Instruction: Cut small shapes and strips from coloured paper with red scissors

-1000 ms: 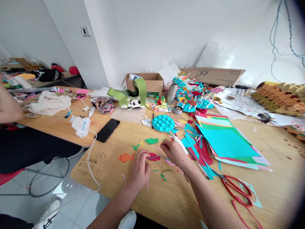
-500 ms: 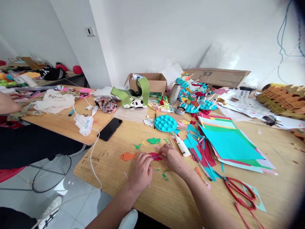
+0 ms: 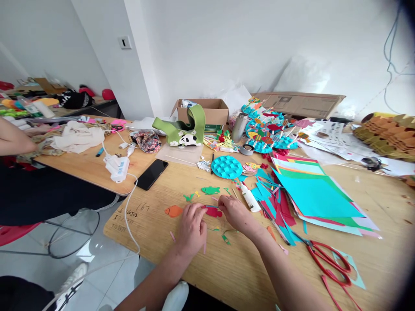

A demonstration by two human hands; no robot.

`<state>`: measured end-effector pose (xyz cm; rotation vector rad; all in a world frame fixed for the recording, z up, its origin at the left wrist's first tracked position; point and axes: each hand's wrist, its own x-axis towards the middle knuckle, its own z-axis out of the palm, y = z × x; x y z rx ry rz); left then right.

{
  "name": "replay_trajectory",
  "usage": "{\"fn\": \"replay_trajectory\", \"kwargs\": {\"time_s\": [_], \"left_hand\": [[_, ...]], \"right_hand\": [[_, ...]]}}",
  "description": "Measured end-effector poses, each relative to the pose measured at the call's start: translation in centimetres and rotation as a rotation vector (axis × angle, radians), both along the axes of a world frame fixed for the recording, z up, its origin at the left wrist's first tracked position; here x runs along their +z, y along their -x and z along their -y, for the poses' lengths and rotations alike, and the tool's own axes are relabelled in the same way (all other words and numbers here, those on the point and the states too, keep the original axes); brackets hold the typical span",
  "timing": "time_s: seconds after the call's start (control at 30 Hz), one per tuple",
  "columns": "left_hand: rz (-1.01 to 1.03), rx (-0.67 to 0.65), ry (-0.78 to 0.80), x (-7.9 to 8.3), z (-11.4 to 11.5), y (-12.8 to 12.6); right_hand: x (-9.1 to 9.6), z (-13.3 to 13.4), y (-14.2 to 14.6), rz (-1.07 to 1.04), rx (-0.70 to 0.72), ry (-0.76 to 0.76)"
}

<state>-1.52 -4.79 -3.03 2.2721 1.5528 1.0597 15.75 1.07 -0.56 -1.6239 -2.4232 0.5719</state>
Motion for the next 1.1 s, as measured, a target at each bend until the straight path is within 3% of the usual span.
{"fn": "replay_trajectory", "kwargs": {"time_s": [0.17, 0.4, 1.1], "left_hand": [[-0.074, -0.064, 0.008, -0.1, 0.2, -0.2], [-0.145, -0.175, 0.044, -0.2, 0.6, -0.8], [-0.284, -0.146, 0.079, -0.5, 0.4, -1.2]], "right_hand": [[-0.3, -0.1, 0.0, -0.001, -0.042, 0.101], [-0.8, -0.1, 0.2, 0.004, -0.072, 0.133], [-0.5, -0.7, 0.4, 0.044, -0.095, 0.124]]}}
